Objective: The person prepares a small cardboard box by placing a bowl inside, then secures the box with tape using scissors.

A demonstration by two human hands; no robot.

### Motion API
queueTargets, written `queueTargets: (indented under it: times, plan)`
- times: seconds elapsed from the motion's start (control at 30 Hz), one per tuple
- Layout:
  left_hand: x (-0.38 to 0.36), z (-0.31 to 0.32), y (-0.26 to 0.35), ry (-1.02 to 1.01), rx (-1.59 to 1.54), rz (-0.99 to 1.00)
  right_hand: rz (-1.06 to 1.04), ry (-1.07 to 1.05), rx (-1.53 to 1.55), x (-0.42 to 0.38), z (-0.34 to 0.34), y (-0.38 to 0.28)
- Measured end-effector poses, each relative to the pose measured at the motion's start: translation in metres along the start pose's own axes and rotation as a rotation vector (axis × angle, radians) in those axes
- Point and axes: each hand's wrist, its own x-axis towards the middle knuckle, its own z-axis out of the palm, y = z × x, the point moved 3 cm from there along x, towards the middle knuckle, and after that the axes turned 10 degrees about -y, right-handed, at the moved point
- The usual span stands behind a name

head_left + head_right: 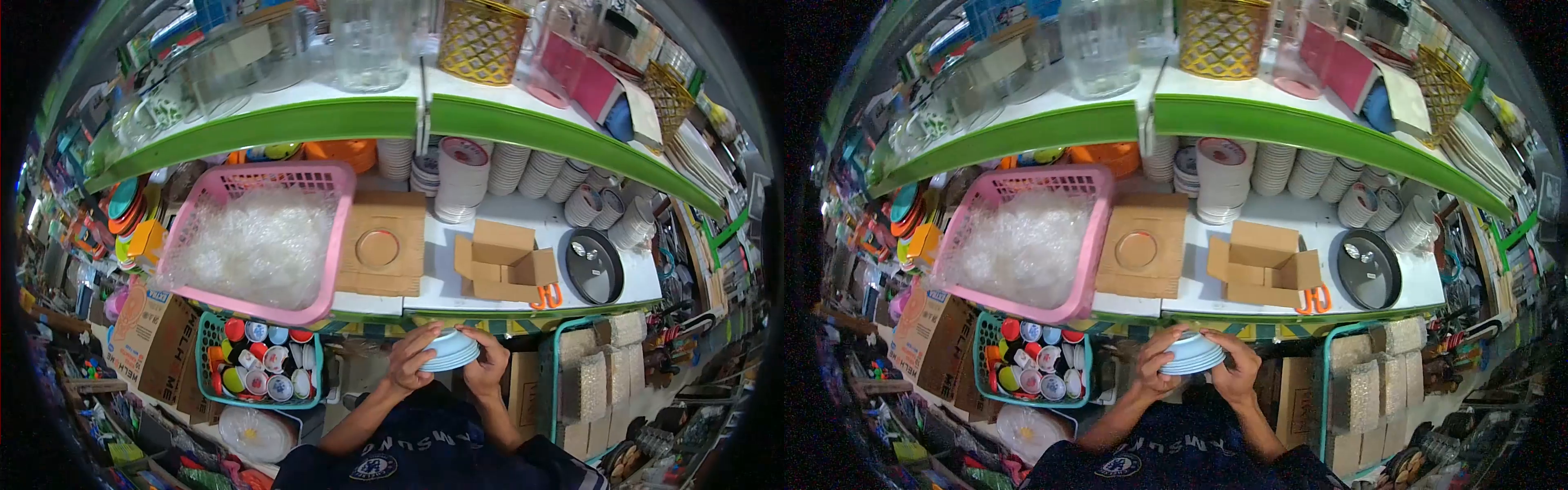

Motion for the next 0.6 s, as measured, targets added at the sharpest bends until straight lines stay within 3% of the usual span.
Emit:
queueTargets:
  times: [0.13, 0.23, 0.47, 0.6]
  plan:
    - [0.017, 0.026, -0.001, -0.034, -0.2, -0.103, 0.04, 0.053, -0.042, 0.005, -0.03, 0.008]
    - [0.03, 0.037, 0.003, -0.175, -0.445, -0.462, 0.322, 0.058, -0.015, 0.006, -0.05, 0.01]
    - [0.023, 0.064, -0.001, -0.276, -0.886, -0.866, 0.38, 0.042, -0.059, 0.017, -0.085, 0.004]
    - [0.033, 0.075, 0.009, -0.256, -0.858, -0.902, 0.387, 0.042, -0.072, 0.018, -0.101, 0.0]
